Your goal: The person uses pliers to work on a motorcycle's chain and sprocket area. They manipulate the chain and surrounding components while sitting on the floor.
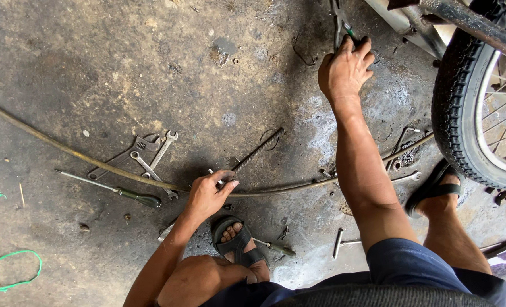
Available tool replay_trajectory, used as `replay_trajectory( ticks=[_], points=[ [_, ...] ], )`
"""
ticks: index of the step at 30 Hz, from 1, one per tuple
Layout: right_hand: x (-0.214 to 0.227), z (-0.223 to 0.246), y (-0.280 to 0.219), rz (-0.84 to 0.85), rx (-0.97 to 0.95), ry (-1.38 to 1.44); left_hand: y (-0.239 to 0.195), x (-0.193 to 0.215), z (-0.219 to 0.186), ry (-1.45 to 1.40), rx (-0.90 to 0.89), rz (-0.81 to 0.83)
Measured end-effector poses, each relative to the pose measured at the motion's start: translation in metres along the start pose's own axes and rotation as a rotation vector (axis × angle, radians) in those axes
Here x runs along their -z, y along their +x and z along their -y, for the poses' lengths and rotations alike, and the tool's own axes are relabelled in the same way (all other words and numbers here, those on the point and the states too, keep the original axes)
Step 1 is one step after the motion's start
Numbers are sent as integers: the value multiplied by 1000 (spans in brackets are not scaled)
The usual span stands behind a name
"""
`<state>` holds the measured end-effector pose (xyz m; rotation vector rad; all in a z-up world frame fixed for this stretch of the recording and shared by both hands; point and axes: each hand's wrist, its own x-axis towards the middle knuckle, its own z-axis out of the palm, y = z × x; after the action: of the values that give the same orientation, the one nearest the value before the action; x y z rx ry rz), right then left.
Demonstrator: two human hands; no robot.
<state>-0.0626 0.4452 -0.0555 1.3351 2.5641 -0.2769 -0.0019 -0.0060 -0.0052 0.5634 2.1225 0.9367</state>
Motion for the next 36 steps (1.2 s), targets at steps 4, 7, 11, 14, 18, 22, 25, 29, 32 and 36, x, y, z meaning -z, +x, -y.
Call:
replay_trajectory(
  ticks=[4, 7, 11, 14, 18, 22, 25, 29, 32, 36],
  points=[
    [-12, -3, 9, 44, -59, 4, 0, 5, -5, -38, 20, 8],
    [-15, -1, 16, -24, -7, 5, 0, 8, -8, -13, 12, 8],
    [-18, 1, 21, -29, -2, -8, -1, 10, -11, -2, 61, 39],
    [-22, 1, 23, 21, -53, 46, -1, 7, -5, 5, 62, 27],
    [-24, 8, 21, 13, -22, 155, -2, 5, -4, 49, 82, 37],
    [38, 24, -20, 160, 131, 777, 0, 9, -9, -6, 15, -2],
    [46, 16, -23, 499, -97, 1393, -2, 11, -13, 24, 34, 15],
    [14, 18, -22, 1000, 20, 2065, -2, 9, -12, 39, 28, -18],
    [-9, 33, -23, 1026, 39, 2233, 1, 7, -18, 37, 36, -15],
    [-9, 53, -20, 801, -248, 2153, 9, 10, -35, -3, 30, 28]
  ],
)
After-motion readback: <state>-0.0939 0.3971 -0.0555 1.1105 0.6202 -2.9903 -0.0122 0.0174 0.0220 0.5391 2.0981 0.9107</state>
